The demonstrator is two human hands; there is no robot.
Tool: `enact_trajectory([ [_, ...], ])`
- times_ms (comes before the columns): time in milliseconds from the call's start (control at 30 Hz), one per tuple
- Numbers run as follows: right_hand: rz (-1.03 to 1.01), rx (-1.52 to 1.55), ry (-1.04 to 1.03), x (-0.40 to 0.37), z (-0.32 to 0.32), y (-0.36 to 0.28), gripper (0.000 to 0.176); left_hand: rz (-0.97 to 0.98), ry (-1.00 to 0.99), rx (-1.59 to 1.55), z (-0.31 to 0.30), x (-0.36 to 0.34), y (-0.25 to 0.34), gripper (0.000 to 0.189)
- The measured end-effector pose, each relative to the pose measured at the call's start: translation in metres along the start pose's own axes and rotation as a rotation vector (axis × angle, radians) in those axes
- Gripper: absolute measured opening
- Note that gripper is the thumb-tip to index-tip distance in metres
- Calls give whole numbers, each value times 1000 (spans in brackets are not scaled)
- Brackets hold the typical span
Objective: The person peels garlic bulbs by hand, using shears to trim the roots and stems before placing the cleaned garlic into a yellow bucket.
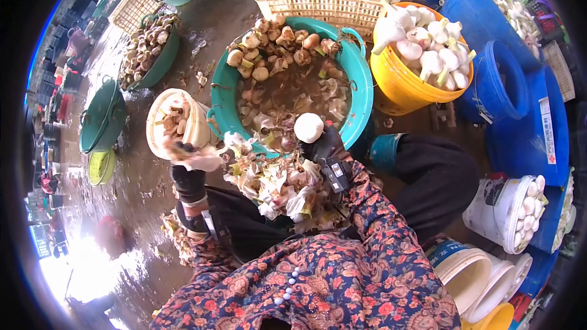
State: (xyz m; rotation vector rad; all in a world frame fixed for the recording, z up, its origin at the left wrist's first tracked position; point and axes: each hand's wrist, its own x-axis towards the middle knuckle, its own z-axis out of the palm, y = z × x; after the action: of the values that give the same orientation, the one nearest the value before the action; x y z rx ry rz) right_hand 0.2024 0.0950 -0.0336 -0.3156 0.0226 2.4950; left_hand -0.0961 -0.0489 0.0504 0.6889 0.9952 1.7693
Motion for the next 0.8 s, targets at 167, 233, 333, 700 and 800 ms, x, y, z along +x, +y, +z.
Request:
enact_trajectory([
  [167,40,97,172,9,24,4,46,-399,-745,1592,25,43,8,51],
  [233,126,112,58,23,-1,6,41,-428,-492,1763,17,71,-19,57],
  [333,153,53,371,33,-14,16,43,-309,-268,1433,-3,122,-64,59],
  [700,-115,-31,557,43,-19,-16,37,-489,101,1455,-54,258,-224,48],
  [800,-259,204,244,39,-2,-58,36,-608,-135,1174,-70,247,-228,45],
])
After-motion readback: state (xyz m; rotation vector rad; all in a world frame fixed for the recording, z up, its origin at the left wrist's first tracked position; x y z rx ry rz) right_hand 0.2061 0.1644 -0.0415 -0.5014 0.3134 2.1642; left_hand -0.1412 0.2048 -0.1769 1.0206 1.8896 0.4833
